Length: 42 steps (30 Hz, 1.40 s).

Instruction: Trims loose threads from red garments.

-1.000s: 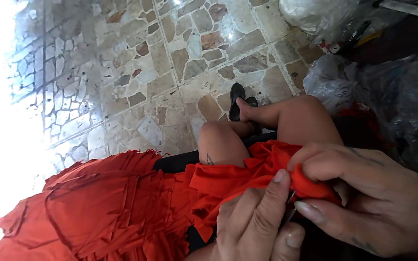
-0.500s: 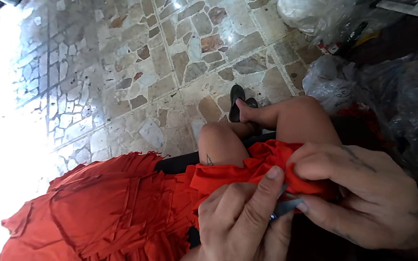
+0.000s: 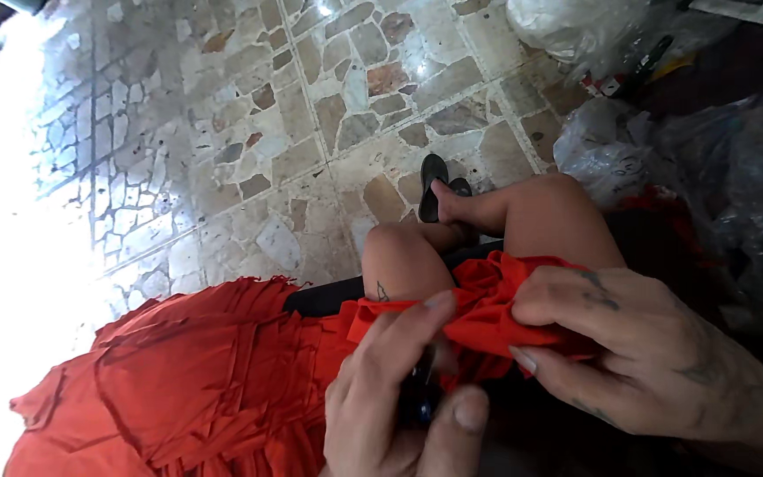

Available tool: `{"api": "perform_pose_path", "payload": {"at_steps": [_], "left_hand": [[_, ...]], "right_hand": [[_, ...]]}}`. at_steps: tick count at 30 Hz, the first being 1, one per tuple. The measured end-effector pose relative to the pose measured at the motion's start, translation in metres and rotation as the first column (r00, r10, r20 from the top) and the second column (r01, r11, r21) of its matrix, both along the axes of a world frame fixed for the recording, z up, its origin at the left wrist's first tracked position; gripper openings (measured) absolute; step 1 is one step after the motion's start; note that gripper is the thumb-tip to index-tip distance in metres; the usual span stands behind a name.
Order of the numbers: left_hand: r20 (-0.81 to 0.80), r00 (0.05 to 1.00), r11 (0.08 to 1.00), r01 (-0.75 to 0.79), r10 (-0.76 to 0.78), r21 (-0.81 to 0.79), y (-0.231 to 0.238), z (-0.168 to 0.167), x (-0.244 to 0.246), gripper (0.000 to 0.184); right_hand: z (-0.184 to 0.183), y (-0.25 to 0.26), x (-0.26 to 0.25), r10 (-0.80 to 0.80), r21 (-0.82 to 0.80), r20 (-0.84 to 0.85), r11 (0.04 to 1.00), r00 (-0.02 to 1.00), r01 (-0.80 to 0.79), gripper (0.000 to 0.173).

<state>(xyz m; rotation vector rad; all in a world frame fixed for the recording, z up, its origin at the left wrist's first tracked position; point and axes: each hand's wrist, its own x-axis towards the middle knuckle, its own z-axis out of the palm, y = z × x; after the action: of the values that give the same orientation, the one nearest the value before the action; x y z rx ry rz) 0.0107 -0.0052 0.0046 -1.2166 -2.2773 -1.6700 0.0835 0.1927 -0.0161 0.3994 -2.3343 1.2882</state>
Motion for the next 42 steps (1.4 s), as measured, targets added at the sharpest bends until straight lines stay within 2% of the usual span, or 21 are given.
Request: {"api": "perform_pose_path", "payload": {"at_steps": [5,8,13,19,23,26,29,32,34,36,37,38,40,41,42], "left_hand": [[0.033,0.991,0.990,0.132,-0.133,0.040,0.006,-0.015,-0.005,0.032],[-0.061,0.989,0.990,0.135,-0.133,0.045,0.009,-0.016,-0.002,0.027],[-0.219,0.963,0.988,0.150,-0.155,-0.040,0.013,-0.017,-0.008,0.025],[-0.112,0.974,0.979,0.192,-0.198,-0.064,0.010,-0.021,-0.017,0.030],[-0.119,0.974,0.975,0.176,-0.192,-0.132,0.006,-0.025,-0.021,0.034],[0.048,0.961,0.954,0.278,-0.274,-0.111,0.004,-0.026,-0.025,0.038],[0.296,0.858,0.904,0.425,-0.420,0.051,0.001,-0.033,-0.029,0.039],[0.485,0.664,0.819,0.512,-0.569,0.260,-0.001,-0.038,-0.029,0.033],[0.552,0.538,0.767,0.518,-0.636,0.379,-0.003,-0.040,-0.027,0.029],[0.564,0.466,0.726,0.524,-0.682,0.445,-0.005,-0.041,-0.025,0.028],[0.552,0.485,0.730,0.531,-0.678,0.431,-0.007,-0.040,-0.025,0.029],[0.518,0.560,0.759,0.538,-0.647,0.367,-0.007,-0.039,-0.026,0.031],[0.350,0.801,0.873,0.466,-0.485,0.142,-0.007,-0.033,-0.027,0.035],[0.237,0.888,0.918,0.393,-0.395,0.055,-0.005,-0.030,-0.026,0.037],[0.151,0.927,0.939,0.344,-0.342,0.014,-0.003,-0.028,-0.024,0.037]], "right_hand": [[0.004,-0.001,0.000,0.024,-0.042,-0.015,0.999,1.000,-0.025,0.020],[0.004,-0.001,0.001,0.006,-0.013,-0.012,1.000,1.000,-0.006,0.020],[0.006,0.001,-0.003,0.087,-0.005,0.025,0.996,0.996,-0.087,0.021],[0.004,0.007,-0.001,0.074,0.013,0.039,0.997,0.996,-0.075,0.024],[0.001,0.006,0.000,-0.059,0.205,-0.014,0.977,0.998,0.061,0.028],[-0.005,0.010,0.000,0.006,0.285,-0.104,0.958,0.995,0.024,0.021],[-0.019,0.021,0.010,0.083,0.363,-0.145,0.931,0.986,-0.025,0.019],[-0.003,0.019,0.002,0.115,0.375,-0.176,0.926,0.978,-0.041,0.015],[0.002,0.018,-0.007,0.173,0.325,-0.203,0.940,0.964,-0.100,0.017],[0.002,0.019,-0.006,0.204,0.301,-0.185,0.943,0.961,-0.142,0.017],[0.000,0.020,-0.002,0.191,0.312,-0.171,0.941,0.967,-0.131,0.018],[-0.002,0.021,0.001,0.172,0.311,-0.156,0.943,0.973,-0.117,0.018],[-0.007,0.022,0.000,0.143,0.294,-0.120,0.950,0.982,-0.102,0.020],[-0.011,0.020,-0.002,0.138,0.271,-0.102,0.957,0.985,-0.106,0.020],[-0.016,0.018,-0.004,0.141,0.225,-0.080,0.967,0.987,-0.120,0.021]]}}
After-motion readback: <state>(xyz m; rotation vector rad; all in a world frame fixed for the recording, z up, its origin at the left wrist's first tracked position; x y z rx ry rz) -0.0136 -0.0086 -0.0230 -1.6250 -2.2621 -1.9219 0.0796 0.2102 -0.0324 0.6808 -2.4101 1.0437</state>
